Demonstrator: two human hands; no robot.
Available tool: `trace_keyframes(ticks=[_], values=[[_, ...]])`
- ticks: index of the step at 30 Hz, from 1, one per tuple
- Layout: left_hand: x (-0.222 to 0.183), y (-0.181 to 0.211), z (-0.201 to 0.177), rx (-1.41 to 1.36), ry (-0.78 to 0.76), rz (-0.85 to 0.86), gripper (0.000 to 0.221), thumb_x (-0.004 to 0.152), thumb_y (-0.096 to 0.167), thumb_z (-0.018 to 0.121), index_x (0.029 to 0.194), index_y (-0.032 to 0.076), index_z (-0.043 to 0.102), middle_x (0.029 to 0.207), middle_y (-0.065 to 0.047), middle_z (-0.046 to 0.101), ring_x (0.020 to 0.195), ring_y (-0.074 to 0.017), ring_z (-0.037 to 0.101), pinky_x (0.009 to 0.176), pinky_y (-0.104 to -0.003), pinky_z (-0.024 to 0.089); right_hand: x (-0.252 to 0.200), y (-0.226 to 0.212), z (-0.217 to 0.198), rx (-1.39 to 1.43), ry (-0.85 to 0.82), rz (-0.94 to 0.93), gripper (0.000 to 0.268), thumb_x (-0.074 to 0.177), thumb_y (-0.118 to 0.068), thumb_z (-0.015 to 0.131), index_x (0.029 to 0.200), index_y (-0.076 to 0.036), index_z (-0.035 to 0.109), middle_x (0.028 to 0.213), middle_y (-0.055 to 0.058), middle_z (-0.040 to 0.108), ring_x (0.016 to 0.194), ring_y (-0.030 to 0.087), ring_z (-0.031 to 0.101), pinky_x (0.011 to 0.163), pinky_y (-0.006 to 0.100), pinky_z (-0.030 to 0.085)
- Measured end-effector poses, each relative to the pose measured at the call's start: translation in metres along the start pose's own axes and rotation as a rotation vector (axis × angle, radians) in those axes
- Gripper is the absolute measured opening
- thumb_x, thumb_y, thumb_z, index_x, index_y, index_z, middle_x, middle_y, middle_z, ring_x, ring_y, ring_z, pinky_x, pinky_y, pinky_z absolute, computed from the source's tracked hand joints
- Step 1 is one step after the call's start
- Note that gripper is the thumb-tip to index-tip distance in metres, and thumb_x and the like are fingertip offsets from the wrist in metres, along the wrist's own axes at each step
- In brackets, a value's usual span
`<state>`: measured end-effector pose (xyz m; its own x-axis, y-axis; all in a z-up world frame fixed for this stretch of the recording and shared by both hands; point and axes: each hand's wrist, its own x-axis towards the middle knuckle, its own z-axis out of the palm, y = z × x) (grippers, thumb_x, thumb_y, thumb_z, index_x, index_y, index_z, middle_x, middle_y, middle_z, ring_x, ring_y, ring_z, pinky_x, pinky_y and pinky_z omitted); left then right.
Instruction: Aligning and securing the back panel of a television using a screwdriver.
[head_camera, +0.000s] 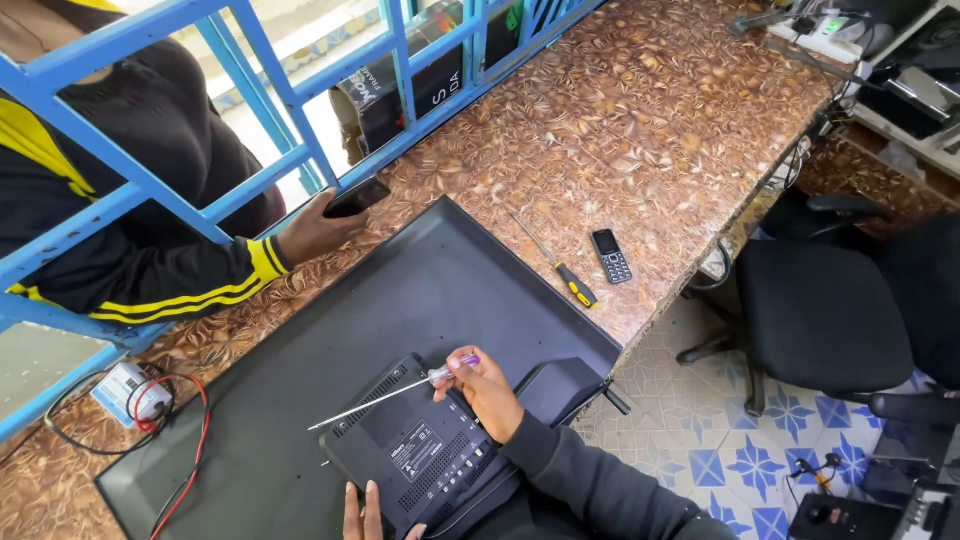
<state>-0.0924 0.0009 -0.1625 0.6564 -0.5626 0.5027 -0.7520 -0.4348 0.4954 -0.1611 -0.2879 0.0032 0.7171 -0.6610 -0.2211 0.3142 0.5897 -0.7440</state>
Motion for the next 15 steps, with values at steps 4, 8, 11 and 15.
trace_keyframes(ticks=[4,8,11,15], values=[[0.009,0.002,-0.013,0.093,-0.053,0.102,0.073,0.081,0.062,0.064,0.139,0.019,0.064,0.149,-0.031,0.054,0.096,-0.032,0.071,0.087,-0.04,0.063,-0.001,-0.004,0.004,0.029,-0.024,0.026,0.02,0.1,-0.02,0.067,0.105,-0.005,0.054,0.09,0.021,0.073,0.075,0.029,0.072,0.08,0.039,0.061],[0.03,0.032,-0.045,0.034,-0.073,0.032,0.073,0.072,0.048,0.081,0.14,0.026,0.063,0.158,-0.029,0.048,0.117,-0.0381,0.066,0.1,-0.038,0.056,0.005,0.014,-0.014,0.096,-0.038,0.027,0.024,0.095,-0.019,0.071,0.105,-0.002,0.058,0.087,0.024,0.074,0.072,0.032,0.072,0.077,0.042,0.06],[0.059,0.073,-0.092,-0.011,-0.282,-0.183,0.066,0.084,0.044,0.078,0.146,0.033,0.058,0.166,-0.008,0.039,0.145,-0.0257,0.049,0.107,-0.033,0.05,0.008,0.032,-0.025,0.153,-0.113,-0.004,0.025,0.092,-0.011,0.072,0.108,0.001,0.058,0.093,0.029,0.072,0.077,0.029,0.072,0.08,0.047,0.062],[0.07,0.085,-0.101,-0.162,-0.33,-0.128,0.063,0.092,0.03,0.079,0.149,0.019,0.055,0.164,-0.02,0.032,0.147,-0.0344,0.042,0.113,-0.039,0.044,0.016,0.035,-0.027,0.098,-0.015,-0.049,0.023,0.098,-0.019,0.067,0.112,-0.003,0.06,0.095,0.024,0.073,0.083,0.032,0.073,0.084,0.044,0.06]])
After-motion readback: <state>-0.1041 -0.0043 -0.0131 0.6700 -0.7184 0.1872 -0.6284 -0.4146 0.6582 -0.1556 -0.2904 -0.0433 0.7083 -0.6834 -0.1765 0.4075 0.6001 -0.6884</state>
